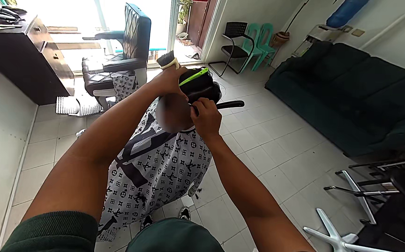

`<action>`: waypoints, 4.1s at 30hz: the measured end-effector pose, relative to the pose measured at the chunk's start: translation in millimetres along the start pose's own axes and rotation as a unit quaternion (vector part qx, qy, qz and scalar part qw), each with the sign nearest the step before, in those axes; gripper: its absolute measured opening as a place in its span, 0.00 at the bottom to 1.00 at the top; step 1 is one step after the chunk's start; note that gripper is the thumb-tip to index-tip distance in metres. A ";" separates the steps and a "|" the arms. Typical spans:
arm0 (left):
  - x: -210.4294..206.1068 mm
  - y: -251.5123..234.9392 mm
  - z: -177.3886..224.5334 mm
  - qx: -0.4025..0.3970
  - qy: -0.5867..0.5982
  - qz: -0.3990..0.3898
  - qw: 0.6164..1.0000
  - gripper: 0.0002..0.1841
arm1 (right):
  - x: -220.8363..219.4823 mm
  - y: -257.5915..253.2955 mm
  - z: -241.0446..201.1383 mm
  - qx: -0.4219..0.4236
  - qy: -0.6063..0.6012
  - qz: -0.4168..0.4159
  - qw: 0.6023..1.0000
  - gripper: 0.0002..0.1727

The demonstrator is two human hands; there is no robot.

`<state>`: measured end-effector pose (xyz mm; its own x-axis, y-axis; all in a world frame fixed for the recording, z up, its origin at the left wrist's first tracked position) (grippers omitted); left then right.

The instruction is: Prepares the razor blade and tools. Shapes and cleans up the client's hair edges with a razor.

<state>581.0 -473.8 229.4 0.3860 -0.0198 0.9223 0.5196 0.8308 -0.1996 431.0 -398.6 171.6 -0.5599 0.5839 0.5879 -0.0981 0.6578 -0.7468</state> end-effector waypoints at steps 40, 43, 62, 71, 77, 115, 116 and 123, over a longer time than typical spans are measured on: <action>3.2 0.8 2.8 0.008 0.007 -0.011 1.000 0.49 | -4.4 1.8 13.4 -0.031 -0.069 -0.014 0.997 0.07; 2.3 -0.3 2.2 0.010 0.001 -0.011 1.000 0.50 | -3.6 3.1 20.1 -0.047 -0.093 0.004 0.995 0.07; 3.3 -1.3 -1.4 -0.004 0.005 0.001 1.000 0.53 | 3.9 12.6 27.6 -0.055 -0.161 0.014 0.985 0.07; -72.6 99.1 86.8 -0.181 0.452 0.037 0.873 0.24 | 26.9 105.5 70.7 -0.376 -0.329 -0.152 0.853 0.12; -104.9 70.8 64.3 -0.085 0.639 0.191 0.740 0.18 | 44.6 152.1 79.7 -0.430 -0.698 -0.102 0.564 0.08; -22.8 107.7 -15.3 -0.007 0.401 0.308 0.863 0.06 | 1.1 129.5 63.7 -0.465 -0.433 -0.193 0.747 0.12; -13.5 112.5 -26.5 0.004 0.363 0.375 0.853 0.05 | -3.6 124.8 60.8 -0.456 -0.423 -0.194 0.759 0.12; -16.9 70.3 -27.1 0.045 0.107 0.236 0.965 0.63 | -34.7 85.6 34.0 -0.370 -0.331 -0.204 0.844 0.12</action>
<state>631.7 -430.1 190.7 0.7164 0.2671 0.6445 0.1823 0.8201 -0.5424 414.1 -378.7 76.6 -0.9648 0.0052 0.2628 0.0105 0.9998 0.0186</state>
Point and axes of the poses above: each hand's wrist, its own y-axis away from the middle knuckle, its own x-axis out of the back of the hand, z = x × y, the point moved 7 cm from there along -y, towards the middle knuckle, and after that the axes turned 13 degrees about -x, right-handed, at the moved point
